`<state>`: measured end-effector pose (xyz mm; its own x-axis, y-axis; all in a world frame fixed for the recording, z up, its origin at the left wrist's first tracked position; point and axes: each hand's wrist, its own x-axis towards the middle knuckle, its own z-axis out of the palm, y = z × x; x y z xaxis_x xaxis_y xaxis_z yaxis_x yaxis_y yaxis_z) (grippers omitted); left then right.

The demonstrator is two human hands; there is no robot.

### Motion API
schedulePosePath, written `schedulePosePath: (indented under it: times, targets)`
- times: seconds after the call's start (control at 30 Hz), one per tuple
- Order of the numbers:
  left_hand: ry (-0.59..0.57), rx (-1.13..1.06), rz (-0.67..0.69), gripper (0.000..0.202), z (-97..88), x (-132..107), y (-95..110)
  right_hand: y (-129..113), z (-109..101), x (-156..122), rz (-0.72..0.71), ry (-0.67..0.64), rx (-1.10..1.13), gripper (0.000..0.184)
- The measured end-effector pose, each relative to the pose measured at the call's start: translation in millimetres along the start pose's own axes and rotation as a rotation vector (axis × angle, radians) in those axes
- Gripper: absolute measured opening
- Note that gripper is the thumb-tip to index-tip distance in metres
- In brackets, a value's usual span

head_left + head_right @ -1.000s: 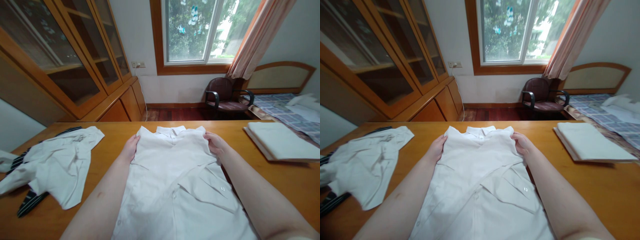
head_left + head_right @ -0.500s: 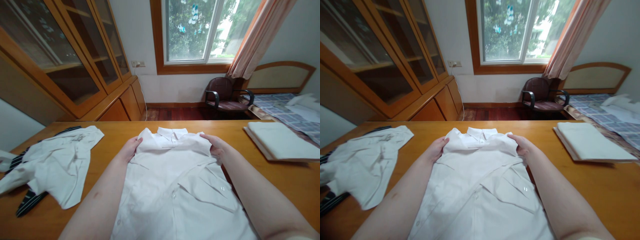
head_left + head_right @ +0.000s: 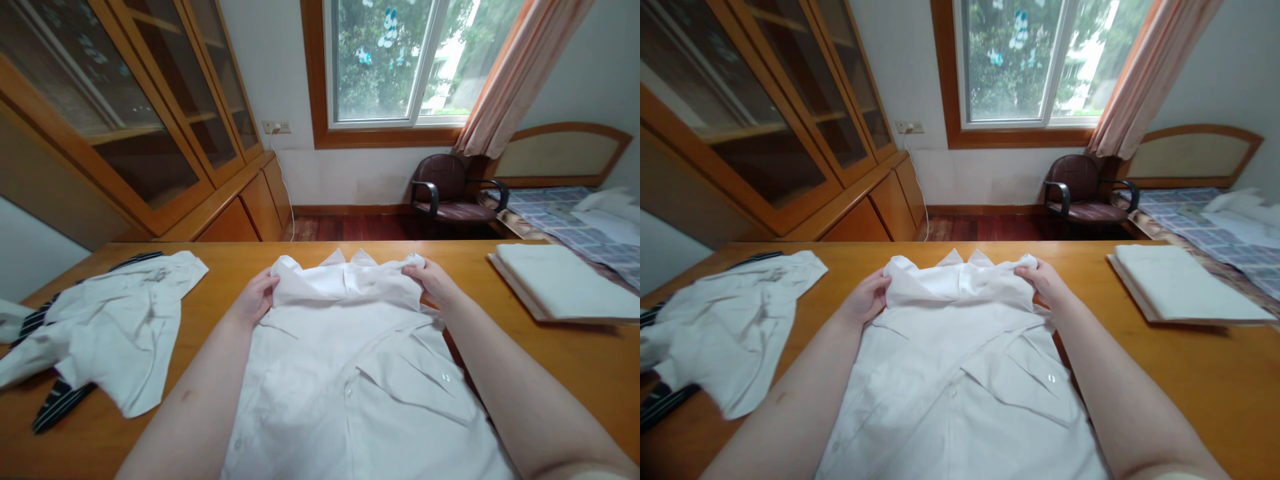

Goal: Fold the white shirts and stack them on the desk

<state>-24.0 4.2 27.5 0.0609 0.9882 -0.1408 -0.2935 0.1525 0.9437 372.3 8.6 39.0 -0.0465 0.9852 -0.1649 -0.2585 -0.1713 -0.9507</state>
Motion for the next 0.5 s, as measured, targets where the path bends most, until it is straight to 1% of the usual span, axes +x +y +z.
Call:
schedulePosePath:
  times: [0.07,0.13,0.23,0.3,0.33,0.4,0.5]
  targets:
    - [-0.025,0.027,-0.062,0.040,2.1,-2,-2,0,1,-2,0.039,-0.055,-0.017,0.031]
    - [-0.018,0.060,-0.099,0.043,5.2,-3,-4,0,1,-3,0.090,-0.080,-0.047,0.030]
    - [-0.003,0.115,-0.094,0.048,5.9,-4,-1,-1,1,-4,0.117,-0.066,-0.058,0.027]
    - [-0.054,0.199,-0.076,0.048,2.1,-6,8,-5,-1,-6,0.116,-0.082,-0.061,0.028]
    - [-0.099,0.263,-0.068,0.047,-0.7,-8,14,-7,-3,-7,0.122,-0.114,-0.077,0.028]
    - [-0.200,0.405,-0.078,0.042,-5.5,-15,29,-16,-8,-12,0.142,-0.227,-0.149,0.030]
    - [-0.328,0.567,-0.151,0.036,-5.1,-30,49,-33,-12,-25,0.174,-0.460,-0.373,0.028]
